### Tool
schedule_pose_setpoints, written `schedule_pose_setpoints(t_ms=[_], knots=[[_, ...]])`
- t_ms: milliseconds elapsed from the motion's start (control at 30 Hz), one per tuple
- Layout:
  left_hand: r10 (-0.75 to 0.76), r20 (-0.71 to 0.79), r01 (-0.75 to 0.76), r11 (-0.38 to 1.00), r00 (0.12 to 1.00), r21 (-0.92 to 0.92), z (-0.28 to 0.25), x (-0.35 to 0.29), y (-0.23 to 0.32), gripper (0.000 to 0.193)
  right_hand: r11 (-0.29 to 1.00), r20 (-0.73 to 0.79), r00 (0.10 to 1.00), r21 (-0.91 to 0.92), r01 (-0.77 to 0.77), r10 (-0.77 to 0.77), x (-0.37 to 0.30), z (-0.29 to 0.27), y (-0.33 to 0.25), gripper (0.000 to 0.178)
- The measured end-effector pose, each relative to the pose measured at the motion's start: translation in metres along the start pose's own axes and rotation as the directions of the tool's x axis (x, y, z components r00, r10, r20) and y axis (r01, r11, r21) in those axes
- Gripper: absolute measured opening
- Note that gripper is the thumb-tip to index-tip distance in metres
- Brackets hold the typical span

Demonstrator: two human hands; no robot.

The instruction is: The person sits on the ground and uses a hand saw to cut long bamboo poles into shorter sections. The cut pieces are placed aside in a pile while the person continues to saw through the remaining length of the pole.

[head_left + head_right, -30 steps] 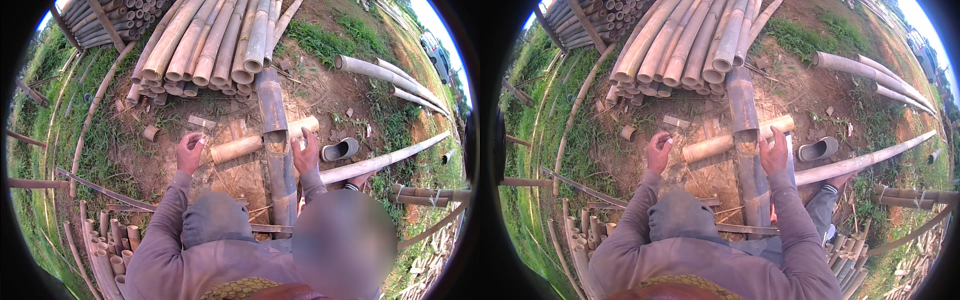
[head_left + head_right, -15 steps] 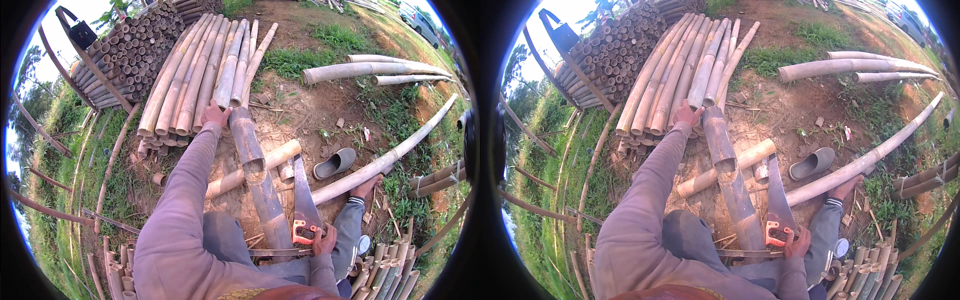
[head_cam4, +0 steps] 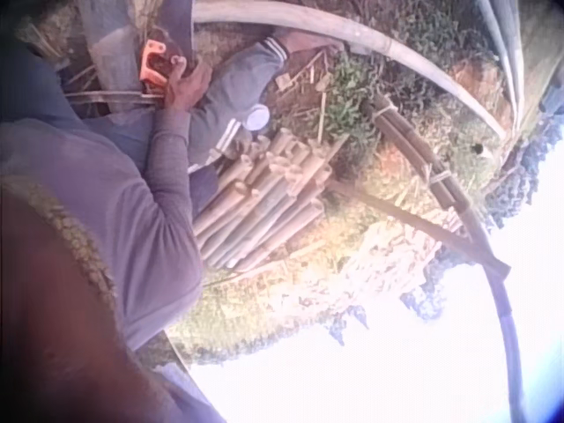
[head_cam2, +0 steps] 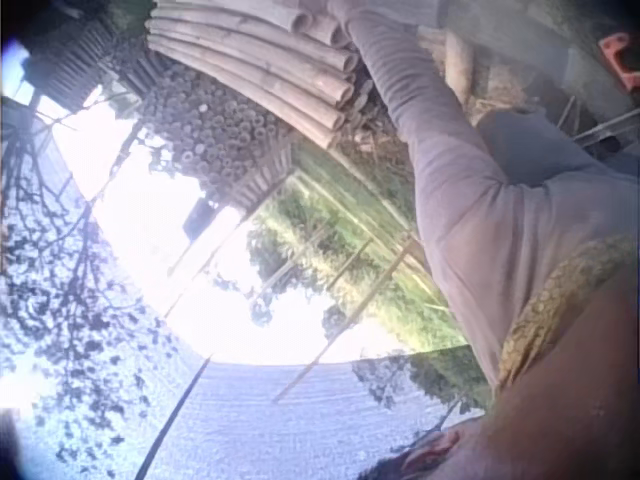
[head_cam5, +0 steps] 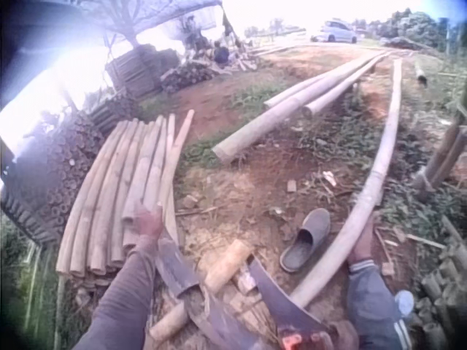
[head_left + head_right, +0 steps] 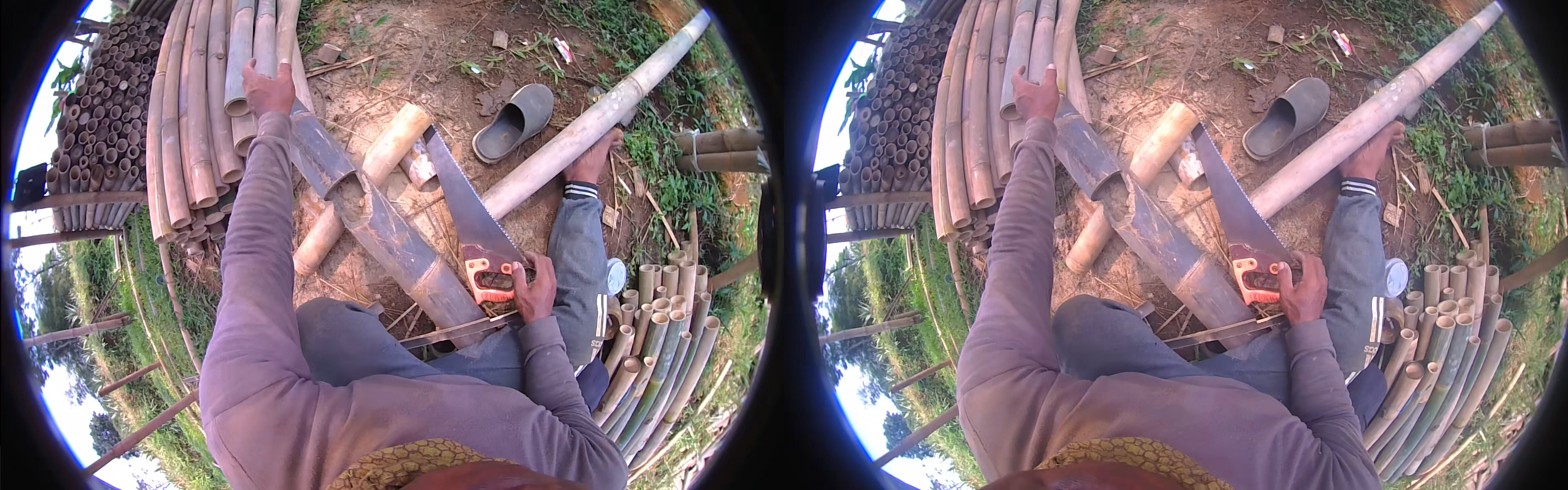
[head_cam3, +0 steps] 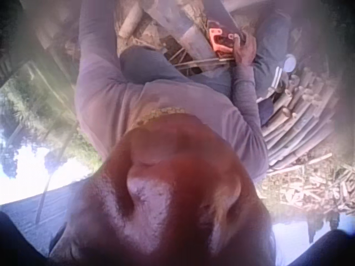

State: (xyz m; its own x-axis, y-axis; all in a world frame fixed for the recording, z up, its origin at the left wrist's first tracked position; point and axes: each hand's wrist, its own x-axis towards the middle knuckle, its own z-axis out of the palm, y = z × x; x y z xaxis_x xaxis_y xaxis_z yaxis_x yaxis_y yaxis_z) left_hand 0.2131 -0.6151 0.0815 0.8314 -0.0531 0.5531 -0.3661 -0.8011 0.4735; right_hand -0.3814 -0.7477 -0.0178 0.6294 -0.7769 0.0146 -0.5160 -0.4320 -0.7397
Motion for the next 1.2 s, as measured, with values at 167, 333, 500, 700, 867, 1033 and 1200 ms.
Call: schedule_pose_setpoints(t_ms=[167,333,500,700,867,1033,1200], knots=[[0.548,0.767,-0.381,0.822,0.333,-0.423,0.035,-0.176,0.182,0.076,0.996,-0.010,0.997,-0.030,-0.082,0.082,-0.003,-0.004,0.000,0.033],[0.280,0.952,-0.575,0.762,-0.123,-0.298,0.043,-0.315,0.259,0.097,0.978,-0.008,0.988,-0.142,-0.152,0.152,-0.007,-0.006,-0.007,0.053],[0.268,0.962,-0.437,0.873,0.055,-0.218,0.066,-0.349,0.245,0.087,0.946,0.133,0.939,-0.124,-0.301,0.316,-0.004,-0.013,-0.010,0.059],[0.386,0.861,-0.523,0.835,0.331,-0.173,0.050,-0.319,0.260,0.079,0.999,0.062,0.997,-0.013,-0.034,0.035,-0.015,-0.010,-0.031,0.058],[0.469,0.727,-0.680,0.733,0.501,-0.005,0.043,-0.264,0.284,0.074,0.999,0.120,0.992,-0.026,-0.037,0.040,-0.018,0.002,-0.026,0.067],[0.384,0.860,-0.562,0.815,0.336,-0.143,0.007,-0.197,0.290,0.083,0.962,0.242,0.946,-0.220,-0.164,0.216,-0.010,0.007,-0.018,0.071],[0.415,0.817,-0.694,0.719,0.400,-0.025,-0.049,-0.162,0.270,0.080,0.957,0.228,0.965,-0.283,-0.060,0.128,-0.012,0.010,-0.012,0.055]])
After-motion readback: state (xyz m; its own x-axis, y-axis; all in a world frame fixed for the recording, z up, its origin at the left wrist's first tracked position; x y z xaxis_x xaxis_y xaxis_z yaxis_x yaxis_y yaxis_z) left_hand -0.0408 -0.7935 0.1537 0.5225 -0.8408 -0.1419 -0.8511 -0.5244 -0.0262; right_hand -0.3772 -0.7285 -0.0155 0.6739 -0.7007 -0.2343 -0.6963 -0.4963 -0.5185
